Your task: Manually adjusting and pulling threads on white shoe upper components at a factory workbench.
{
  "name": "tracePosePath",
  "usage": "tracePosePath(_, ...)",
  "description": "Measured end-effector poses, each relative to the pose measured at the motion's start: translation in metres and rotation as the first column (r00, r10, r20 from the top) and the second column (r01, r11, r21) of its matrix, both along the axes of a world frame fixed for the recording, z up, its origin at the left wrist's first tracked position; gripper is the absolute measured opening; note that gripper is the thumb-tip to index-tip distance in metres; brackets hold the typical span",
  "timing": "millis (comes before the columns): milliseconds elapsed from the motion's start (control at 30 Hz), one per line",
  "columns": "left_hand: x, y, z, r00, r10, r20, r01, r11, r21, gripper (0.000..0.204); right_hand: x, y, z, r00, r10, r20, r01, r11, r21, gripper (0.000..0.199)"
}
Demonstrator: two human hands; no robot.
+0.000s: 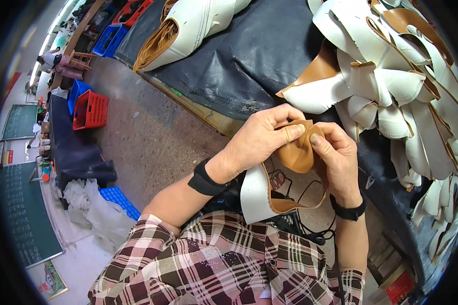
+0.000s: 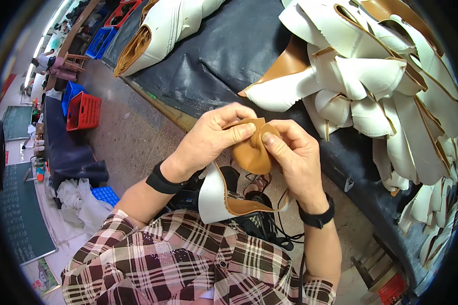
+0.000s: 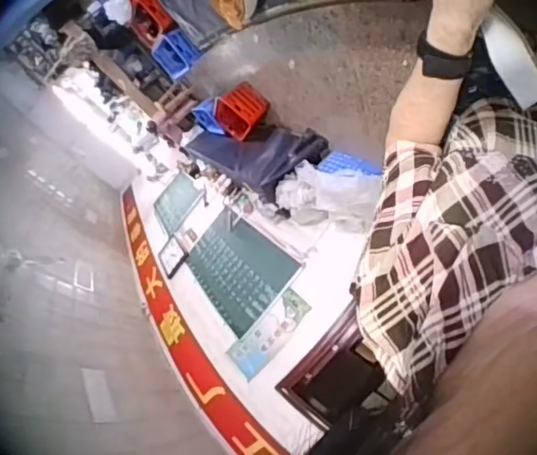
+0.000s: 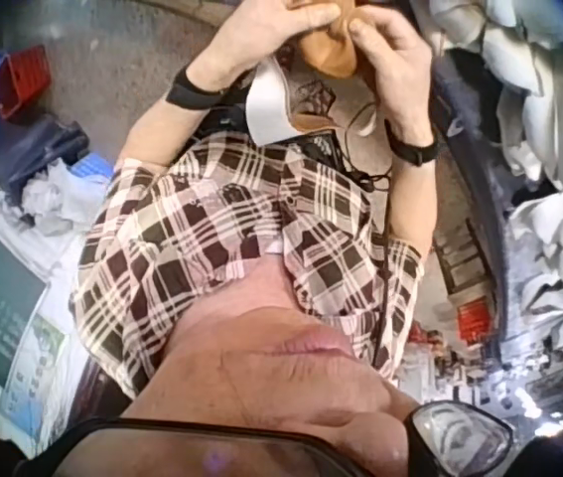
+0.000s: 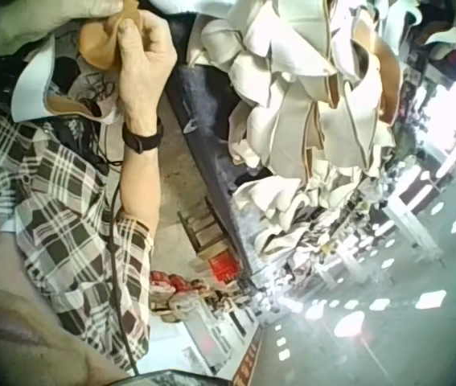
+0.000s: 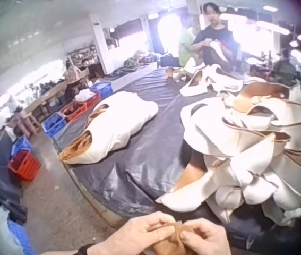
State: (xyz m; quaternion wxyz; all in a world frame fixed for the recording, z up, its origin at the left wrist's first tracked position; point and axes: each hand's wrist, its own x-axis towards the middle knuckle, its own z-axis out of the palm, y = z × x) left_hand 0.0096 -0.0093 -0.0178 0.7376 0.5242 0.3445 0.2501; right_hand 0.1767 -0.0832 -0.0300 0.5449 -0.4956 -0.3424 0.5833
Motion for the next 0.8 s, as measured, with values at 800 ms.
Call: tracePosePath(800,-0.006,-0.024,-0.029,0.924,0.271,-0.270,0.028,0.656,0.754,0.012,-0.012,0.000,-0.015,0.986,-0.120,-0.115,0.072,0.933,-0.353,0.008)
